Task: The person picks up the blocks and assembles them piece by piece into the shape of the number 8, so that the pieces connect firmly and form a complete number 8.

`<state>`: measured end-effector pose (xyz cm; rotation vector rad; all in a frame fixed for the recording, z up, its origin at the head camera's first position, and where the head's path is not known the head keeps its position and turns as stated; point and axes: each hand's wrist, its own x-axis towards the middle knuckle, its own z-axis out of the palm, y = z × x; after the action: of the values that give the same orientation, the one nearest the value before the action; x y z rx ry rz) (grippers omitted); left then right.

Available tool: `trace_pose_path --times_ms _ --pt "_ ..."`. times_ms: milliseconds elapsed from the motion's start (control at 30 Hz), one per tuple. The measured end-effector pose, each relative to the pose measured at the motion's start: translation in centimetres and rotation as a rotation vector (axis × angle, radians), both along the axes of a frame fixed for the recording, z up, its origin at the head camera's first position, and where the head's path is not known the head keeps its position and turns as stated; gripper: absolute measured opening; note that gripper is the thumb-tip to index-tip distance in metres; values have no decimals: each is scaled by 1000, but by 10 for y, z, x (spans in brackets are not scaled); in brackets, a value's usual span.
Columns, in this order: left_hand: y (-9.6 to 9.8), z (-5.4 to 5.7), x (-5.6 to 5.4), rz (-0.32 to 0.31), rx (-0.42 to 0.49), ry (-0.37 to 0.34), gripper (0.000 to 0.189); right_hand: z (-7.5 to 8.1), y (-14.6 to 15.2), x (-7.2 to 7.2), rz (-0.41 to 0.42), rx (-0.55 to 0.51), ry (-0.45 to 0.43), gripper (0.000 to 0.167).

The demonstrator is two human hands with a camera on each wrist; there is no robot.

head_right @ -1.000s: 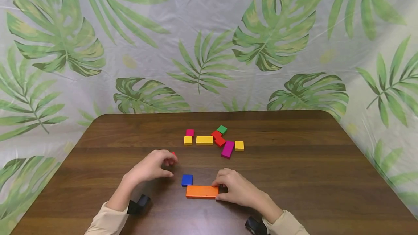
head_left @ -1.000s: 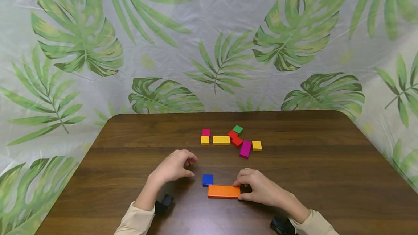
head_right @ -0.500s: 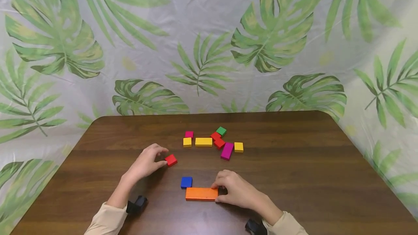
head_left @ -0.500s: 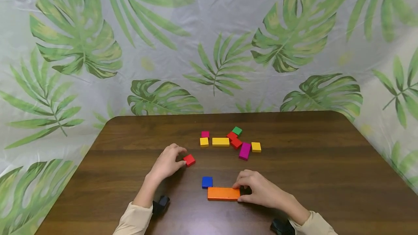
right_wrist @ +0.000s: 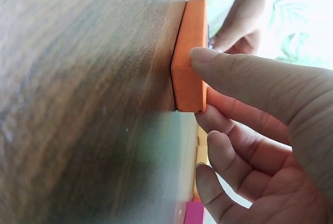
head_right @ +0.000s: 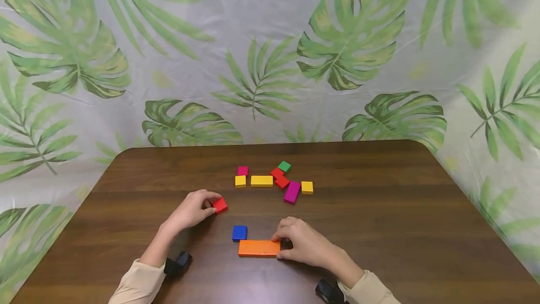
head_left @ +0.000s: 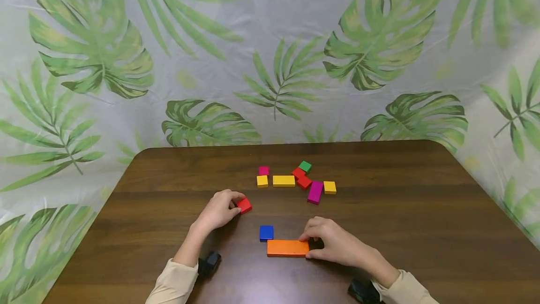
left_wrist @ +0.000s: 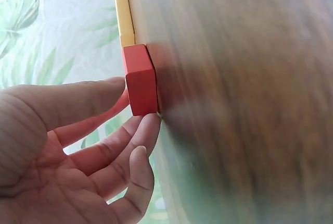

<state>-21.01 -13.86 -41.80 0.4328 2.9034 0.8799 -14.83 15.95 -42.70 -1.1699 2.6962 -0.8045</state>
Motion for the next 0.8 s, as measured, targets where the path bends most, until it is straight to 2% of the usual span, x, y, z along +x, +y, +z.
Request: trace_pose_path --times_ms 133,333,500,800 --pt "4 -2 2 5 16 -14 23 -2 0 1 14 -15 0 22" --pt "18 -2 5 18 52 1 18 -4 1 0 13 -32 23 22" --pt "31 -2 6 14 78 -30 16 -3 3 0 -5 -23 0 22" --pt "37 -1 5 21 75 -48 13 -3 -1 -2 7 -25 -9 22"
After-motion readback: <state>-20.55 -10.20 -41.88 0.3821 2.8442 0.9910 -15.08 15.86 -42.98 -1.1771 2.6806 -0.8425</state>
